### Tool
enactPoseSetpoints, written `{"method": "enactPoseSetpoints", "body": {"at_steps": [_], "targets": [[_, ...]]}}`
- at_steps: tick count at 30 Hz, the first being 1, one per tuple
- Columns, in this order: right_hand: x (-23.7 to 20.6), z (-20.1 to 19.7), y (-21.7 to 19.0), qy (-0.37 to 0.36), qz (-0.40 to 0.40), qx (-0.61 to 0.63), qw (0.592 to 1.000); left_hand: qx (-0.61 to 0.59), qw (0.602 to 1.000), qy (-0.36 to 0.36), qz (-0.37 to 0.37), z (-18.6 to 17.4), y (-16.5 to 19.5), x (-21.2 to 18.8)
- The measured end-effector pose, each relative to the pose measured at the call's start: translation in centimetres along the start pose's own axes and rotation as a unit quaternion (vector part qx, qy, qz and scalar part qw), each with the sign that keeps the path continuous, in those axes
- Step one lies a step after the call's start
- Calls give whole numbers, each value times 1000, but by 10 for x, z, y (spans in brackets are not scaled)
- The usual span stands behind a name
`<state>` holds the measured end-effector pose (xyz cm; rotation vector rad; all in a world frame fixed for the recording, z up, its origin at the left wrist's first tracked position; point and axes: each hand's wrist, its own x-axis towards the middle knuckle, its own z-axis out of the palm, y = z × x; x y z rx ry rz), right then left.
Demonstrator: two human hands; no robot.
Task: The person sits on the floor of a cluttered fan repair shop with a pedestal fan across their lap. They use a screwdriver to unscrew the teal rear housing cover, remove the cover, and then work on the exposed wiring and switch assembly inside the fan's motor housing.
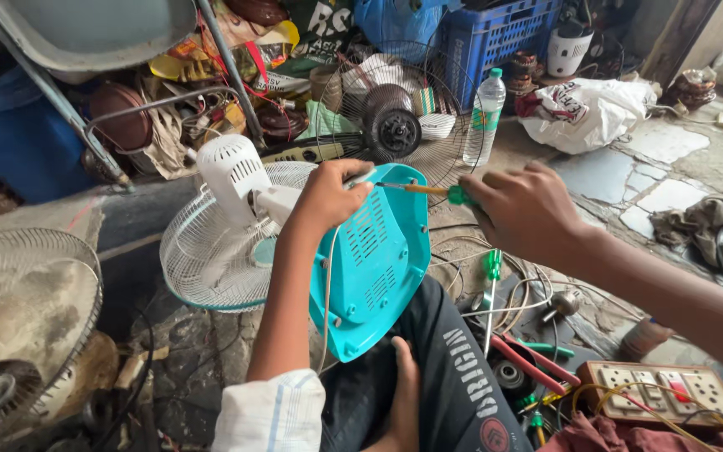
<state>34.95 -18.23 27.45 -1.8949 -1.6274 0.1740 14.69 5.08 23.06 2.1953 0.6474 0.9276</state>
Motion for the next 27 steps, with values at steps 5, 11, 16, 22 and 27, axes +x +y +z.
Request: {"method": "enactPoseSetpoints", "body": {"at_steps": [5,11,16,22,27], "targets": [[6,12,25,-84,156,489,854,-33,999,5,16,-1,-2,-2],[18,20,40,-214,99,330,914,-16,1000,7,6,-3,0,-6],[6,7,15,-2,-151,248,957,-18,1000,9,11,-4,2,-7],[7,7,-5,-64,258,333,905,-37,999,0,-6,-3,0,-9],[9,1,-3,-7,47,92,995,-40,999,5,-2,0,-2,-3]]}}
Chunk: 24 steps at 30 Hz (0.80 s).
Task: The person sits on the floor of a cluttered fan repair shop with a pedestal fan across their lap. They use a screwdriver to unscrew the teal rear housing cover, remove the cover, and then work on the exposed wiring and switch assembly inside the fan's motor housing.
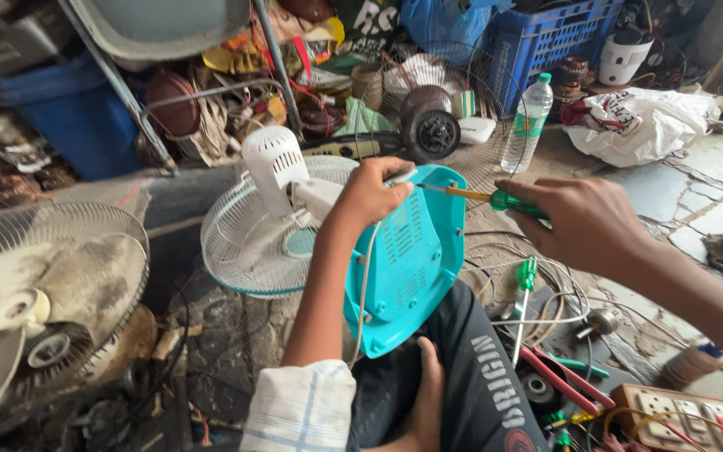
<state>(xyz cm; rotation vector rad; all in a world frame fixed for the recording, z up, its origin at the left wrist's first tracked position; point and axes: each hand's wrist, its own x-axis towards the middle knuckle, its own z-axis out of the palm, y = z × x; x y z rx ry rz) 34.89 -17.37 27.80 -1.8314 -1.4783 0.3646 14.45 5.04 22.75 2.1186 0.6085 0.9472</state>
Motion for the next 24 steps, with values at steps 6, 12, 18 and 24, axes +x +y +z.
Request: {"method": "enactPoseSetpoints", "body": {"at_steps": [6,12,18,24], "targets": [[-1,24,2,330,-200,274,881,20,1000,9,8,2,-4,2],[12,93,-3,579,-210,423,665,-3,1000,1,0,0,-5,1],[-6,76,17,500,-75,184,843,9,1000,0,6,-3,3,1],[-51,50,17,321,-251,68,910,-2,1000,-8,-30,-2,8,-1]]}}
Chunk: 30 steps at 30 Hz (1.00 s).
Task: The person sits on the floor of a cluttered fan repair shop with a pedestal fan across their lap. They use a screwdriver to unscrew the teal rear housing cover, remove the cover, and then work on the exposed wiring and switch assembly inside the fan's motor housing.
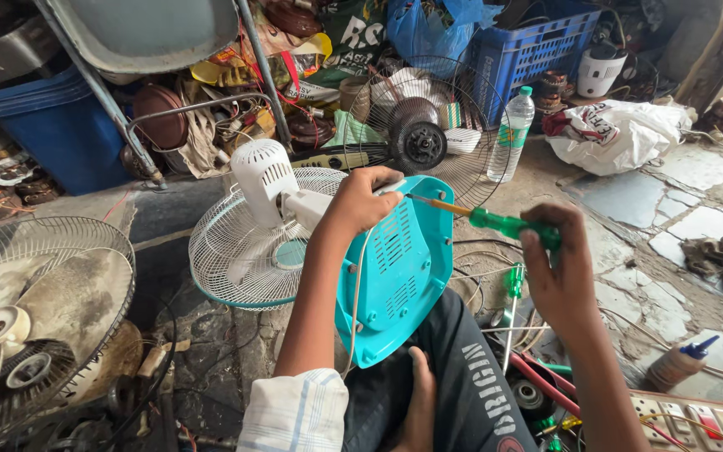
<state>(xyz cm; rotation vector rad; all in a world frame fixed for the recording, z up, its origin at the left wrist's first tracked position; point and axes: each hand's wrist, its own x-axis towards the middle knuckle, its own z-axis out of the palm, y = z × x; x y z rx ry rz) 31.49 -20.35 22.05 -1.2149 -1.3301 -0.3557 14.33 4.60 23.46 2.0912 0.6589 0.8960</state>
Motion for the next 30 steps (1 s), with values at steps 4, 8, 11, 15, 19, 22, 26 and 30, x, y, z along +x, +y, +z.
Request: {"method": "enactPoseSetpoints", "body": {"at_steps": [4,8,11,15,19,22,26,30], "targets": [[-1,9,-31,21,102,186,977,6,1000,3,22,-1,-1,-1],[6,5,-45,-15,307,-69,949,-23,1000,-6,3,-1,-2,-1],[5,2,-46,-17,132,-105,986,0,1000,-4,0,0,-5,-1],[-1,3,-38,12,43,-124,991,-11,999,-6,33,0,-6,0],[-3,6,-22,20,302,-108,947,-29,999,-7,25,-2,2,-2],[-12,9,-13,-11,278,-73,958,-7,999,-13,44,-4,16,-13],[-28,15,-14,40,183,58,981,136,981,20,139,-8,37,-31],[-28,24,-27,60,136,209,967,283,942,10,179,-4,51,-33]]}}
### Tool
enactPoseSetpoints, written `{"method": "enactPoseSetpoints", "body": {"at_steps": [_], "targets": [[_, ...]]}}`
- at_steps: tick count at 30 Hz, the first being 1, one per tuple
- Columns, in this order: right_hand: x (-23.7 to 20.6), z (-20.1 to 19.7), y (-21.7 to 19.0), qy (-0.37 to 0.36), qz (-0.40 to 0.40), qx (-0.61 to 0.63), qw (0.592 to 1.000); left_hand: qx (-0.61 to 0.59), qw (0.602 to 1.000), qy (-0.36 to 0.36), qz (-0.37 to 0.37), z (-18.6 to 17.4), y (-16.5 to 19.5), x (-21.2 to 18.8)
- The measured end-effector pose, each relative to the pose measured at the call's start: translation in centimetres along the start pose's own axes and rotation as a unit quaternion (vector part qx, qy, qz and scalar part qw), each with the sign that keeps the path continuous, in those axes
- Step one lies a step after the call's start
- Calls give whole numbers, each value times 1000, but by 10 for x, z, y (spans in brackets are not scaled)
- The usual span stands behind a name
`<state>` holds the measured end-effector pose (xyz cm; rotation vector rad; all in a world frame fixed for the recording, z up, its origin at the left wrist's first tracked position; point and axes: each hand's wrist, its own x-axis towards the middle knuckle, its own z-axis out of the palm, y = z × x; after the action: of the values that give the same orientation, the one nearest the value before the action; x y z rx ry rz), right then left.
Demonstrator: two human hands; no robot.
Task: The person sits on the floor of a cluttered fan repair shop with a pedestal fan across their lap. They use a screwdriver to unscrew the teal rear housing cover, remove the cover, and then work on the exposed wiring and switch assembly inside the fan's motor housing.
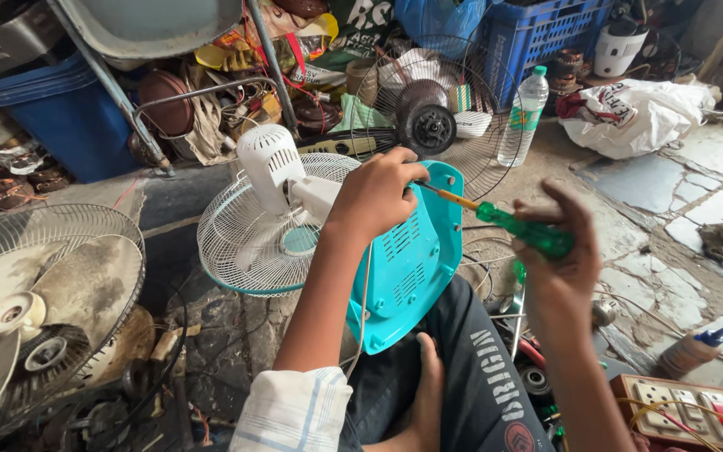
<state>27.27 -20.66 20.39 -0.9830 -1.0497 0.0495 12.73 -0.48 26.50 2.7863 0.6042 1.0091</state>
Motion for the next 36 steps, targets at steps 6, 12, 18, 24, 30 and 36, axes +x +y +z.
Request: {"method": "enactPoseSetpoints", "body": {"at_steps": [6,12,18,24,30,36], "targets": [[15,-2,-17,-11,36,-166,985,122,992,-5,28,11,0,10],[25,-17,-19,-61,-86,-306,946,221,967,-62,112,17,-12,26],[20,-11,-16,-24,93,-327,940,258,952,-58,151,21,-18,32],[12,-5,-20,-40,-78,-244,966,220,963,-50,149,22,-19,33],[32,-7,-21,-11,127,-228,965,145,977,-98,122,10,-20,35],[23,-1,-34,-46,-106,-242,963,108,982,-123,95,4,-18,35]]}}
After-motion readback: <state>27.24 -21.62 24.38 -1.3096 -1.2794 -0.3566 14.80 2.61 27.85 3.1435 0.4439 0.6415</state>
